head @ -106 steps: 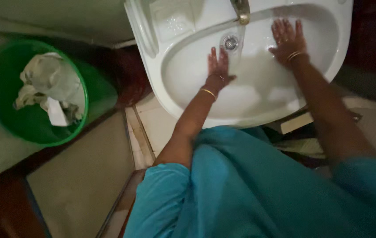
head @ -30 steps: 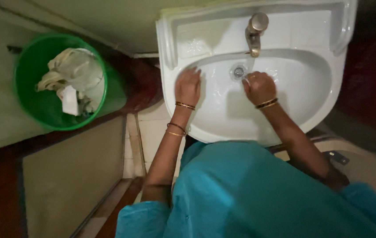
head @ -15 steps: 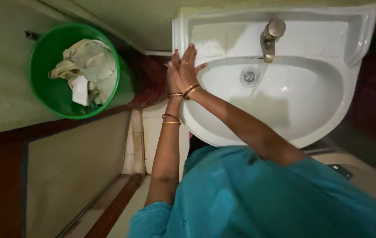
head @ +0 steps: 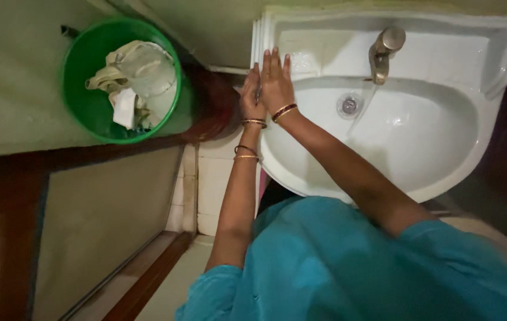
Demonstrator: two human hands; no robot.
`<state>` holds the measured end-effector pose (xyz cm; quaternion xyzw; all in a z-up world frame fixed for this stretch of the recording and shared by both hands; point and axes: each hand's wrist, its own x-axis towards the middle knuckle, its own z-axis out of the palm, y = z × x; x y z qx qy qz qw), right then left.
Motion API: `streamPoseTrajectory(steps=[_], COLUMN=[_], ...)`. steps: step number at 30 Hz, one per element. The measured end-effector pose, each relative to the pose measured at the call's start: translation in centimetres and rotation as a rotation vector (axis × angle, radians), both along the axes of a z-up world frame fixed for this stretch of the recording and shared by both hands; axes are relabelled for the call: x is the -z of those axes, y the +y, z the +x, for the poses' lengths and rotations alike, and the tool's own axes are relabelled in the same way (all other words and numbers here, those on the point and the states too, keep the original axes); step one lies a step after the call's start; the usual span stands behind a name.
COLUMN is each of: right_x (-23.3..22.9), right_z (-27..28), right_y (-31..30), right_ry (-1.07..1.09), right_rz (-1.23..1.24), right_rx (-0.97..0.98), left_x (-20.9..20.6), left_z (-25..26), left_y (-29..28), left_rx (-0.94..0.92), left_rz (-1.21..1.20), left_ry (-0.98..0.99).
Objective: The person washes their hands in a sink under running water by rubbing their palms, fingers, and the backs of their hands together repeatedly.
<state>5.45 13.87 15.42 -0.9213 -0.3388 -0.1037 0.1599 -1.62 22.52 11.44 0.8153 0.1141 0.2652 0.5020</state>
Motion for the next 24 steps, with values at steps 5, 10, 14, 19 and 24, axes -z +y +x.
streamPoseTrajectory(steps=[5, 10, 14, 19, 24], right_x=[-3.2, -4.7, -1.7, -2.2, -0.5], right_z=[4.8, 4.3, 2.0, 7.5, 0.9], right_y=[4.4, 5.7, 4.5, 5.8, 4.0], right_ry=[0.018, 0.046, 0.003, -0.035, -0.034], right_rz=[-0.327, -0.536, -0.463, -0.573, -0.215], right_rx=[0.11, 0.142, 0.159, 0.137, 0.162], left_x=[1.9, 2.0, 2.4, 0.3, 1.6], left_z=[0.5, 0.1, 0.7, -0.4, 0.5], left_y=[0.2, -0.5, -0.4, 0.0, 0.3], left_rx=[-0.03, -0.084, -0.049, 0.01, -0.02], left_rz=[-0.08, -0.32, -0.478, 0.011, -0.171], left_ry=[0.002, 0.32, 0.02, -0.021, -0.006])
